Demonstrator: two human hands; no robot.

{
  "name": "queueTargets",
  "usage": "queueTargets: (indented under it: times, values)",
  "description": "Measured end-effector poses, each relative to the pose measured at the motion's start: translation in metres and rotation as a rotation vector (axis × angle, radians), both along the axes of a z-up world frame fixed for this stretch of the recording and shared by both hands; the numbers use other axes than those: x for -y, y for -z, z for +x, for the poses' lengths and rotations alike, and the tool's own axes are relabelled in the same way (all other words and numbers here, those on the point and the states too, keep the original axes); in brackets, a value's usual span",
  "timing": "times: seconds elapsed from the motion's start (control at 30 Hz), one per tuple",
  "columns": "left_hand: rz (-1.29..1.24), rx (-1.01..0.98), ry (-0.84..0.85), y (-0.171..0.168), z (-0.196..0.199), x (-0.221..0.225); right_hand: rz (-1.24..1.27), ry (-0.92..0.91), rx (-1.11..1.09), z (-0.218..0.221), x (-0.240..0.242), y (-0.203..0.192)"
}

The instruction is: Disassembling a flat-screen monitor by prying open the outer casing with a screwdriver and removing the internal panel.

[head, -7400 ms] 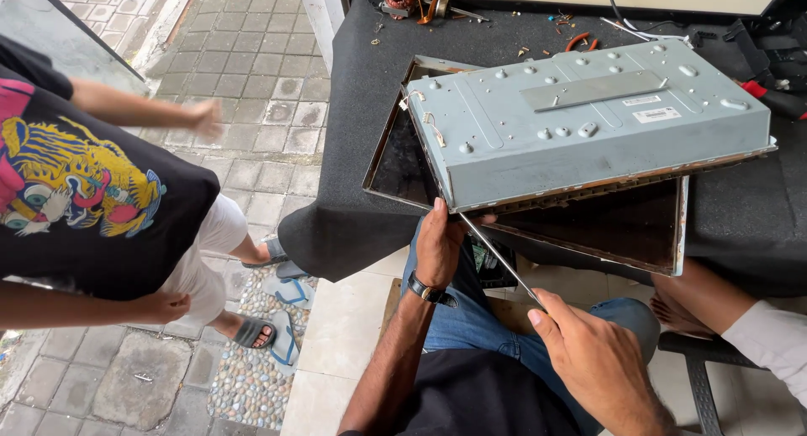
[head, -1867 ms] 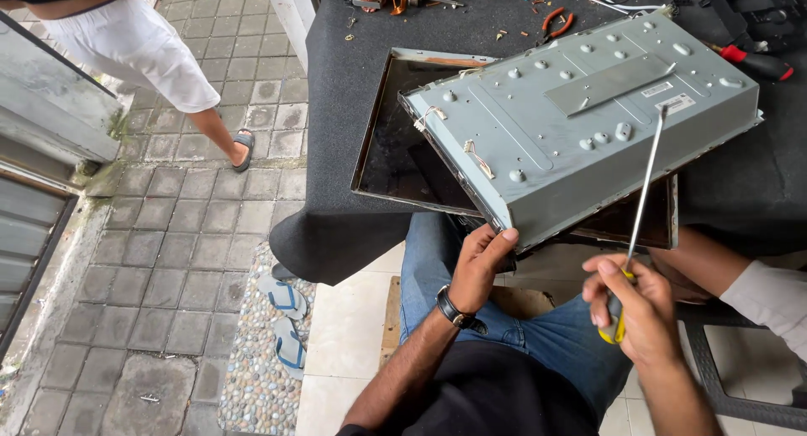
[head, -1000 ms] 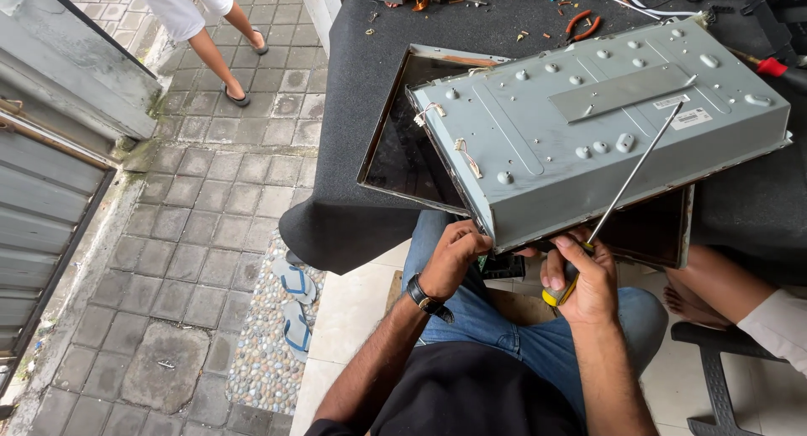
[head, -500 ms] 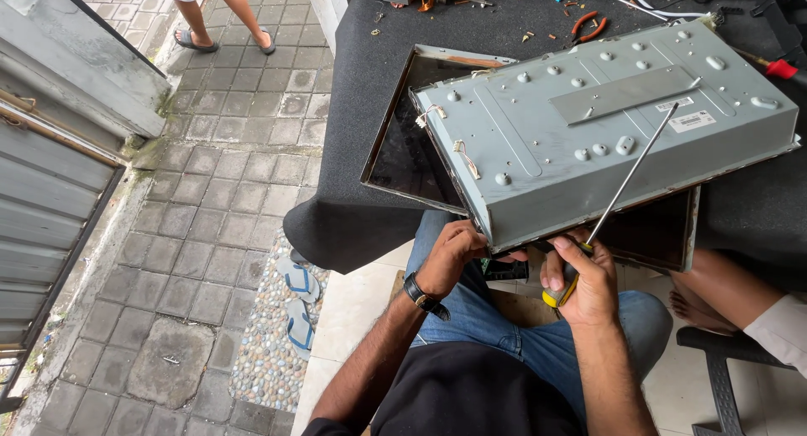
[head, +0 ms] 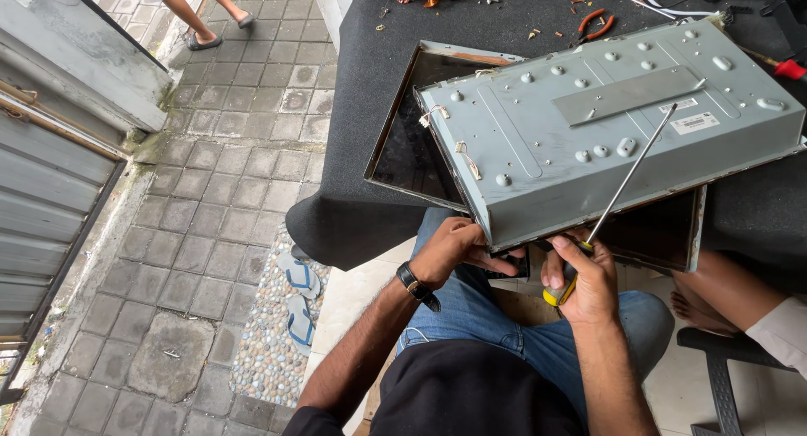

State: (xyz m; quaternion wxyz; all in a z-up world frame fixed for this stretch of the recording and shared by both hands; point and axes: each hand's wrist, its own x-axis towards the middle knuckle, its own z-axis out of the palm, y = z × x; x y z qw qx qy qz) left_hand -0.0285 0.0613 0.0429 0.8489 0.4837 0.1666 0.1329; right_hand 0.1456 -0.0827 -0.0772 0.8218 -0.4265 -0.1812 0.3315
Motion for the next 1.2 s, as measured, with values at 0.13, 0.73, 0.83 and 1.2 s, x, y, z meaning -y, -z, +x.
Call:
queueTargets:
  times: [0.13, 0.73, 0.83, 1.2]
  values:
    - [-0.111, -0.117, 0.003, 0.008, 0.004, -0.005, -0.026, 0.005, -0.016, -0.001, -0.002, 0.003]
    - [-0.143, -0.071, -0.014, 0.085, 0.0, -0.023, -0.012, 0.003, -0.029, 0.008, -0.006, 0.041]
    - [-0.156, 0.052, -0.066, 0.089, -0.003, -0.02, 0.004, -0.007, -0.019, 0.006, -0.006, 0.035]
    - [-0.193, 0.178, 0.053, 0.089, -0.008, -0.03, 0.015, -0.018, 0.007, 0.005, -0.005, 0.034]
